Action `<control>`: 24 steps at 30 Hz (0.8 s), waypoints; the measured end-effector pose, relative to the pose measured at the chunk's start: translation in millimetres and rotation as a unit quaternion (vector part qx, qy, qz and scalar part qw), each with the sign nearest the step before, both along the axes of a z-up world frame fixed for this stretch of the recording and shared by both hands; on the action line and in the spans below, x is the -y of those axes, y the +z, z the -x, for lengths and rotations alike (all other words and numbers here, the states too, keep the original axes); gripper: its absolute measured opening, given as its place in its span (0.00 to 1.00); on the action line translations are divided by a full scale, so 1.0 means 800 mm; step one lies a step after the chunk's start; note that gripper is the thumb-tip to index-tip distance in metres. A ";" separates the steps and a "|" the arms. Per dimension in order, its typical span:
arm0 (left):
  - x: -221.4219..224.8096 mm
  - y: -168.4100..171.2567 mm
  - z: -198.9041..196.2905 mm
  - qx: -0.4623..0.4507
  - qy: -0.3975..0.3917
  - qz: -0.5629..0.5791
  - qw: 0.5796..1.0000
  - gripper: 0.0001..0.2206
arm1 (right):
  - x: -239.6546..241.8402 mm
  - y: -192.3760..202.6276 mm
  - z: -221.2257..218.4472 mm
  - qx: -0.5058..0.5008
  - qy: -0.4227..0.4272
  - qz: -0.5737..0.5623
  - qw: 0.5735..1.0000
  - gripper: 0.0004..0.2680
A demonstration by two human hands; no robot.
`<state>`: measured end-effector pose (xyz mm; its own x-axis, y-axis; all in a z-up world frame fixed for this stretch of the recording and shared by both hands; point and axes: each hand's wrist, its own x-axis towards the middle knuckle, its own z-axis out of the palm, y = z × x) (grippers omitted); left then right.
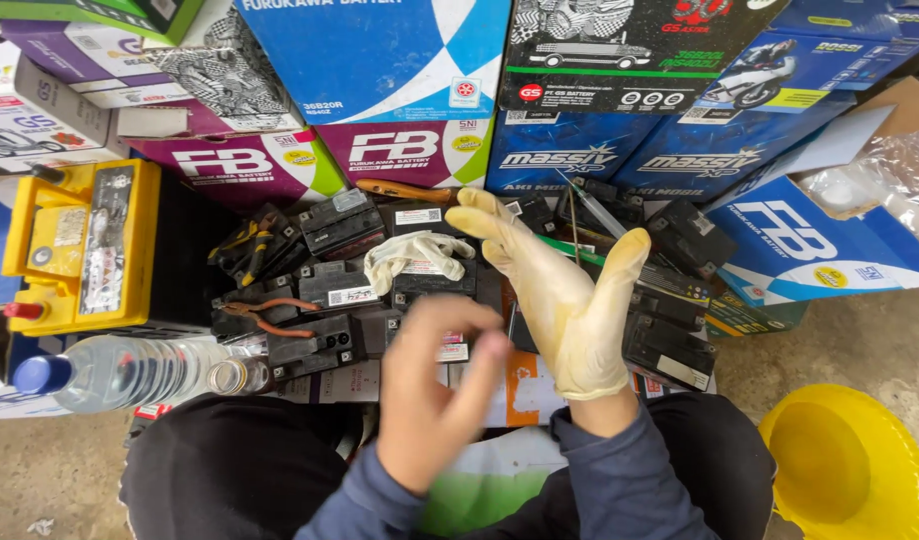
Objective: Putting on a pair of white protective gloves while sitting on the floor surrounded by battery boxes
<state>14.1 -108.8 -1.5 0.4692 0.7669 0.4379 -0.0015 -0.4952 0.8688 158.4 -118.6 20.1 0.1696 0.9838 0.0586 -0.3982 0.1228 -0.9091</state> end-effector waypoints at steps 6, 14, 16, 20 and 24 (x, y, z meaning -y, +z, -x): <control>-0.068 0.044 0.028 -0.097 0.075 -0.026 0.992 0.21 | 0.007 0.011 0.006 -0.004 0.107 -0.095 0.990 0.42; -0.096 0.056 0.033 -0.079 -0.028 -0.099 0.992 0.02 | 0.010 0.005 0.000 0.065 0.114 -0.054 0.990 0.44; -0.102 0.049 0.034 -0.095 -0.021 -0.093 0.991 0.03 | 0.011 -0.006 -0.005 0.008 0.124 -0.068 0.990 0.42; -0.104 0.049 0.036 -0.104 -0.042 -0.082 0.990 0.05 | 0.010 0.010 -0.001 -0.078 0.176 -0.108 0.975 0.40; -0.103 0.063 0.039 -0.079 -0.055 -0.102 0.990 0.06 | 0.006 -0.007 0.000 -0.014 0.156 -0.063 0.986 0.44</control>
<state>-17.4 -26.4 49.2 0.6192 0.6108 0.4935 0.0630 -0.6651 0.7441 158.5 -123.4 14.3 -0.1374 0.9733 0.1840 -0.4593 0.1019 -0.8824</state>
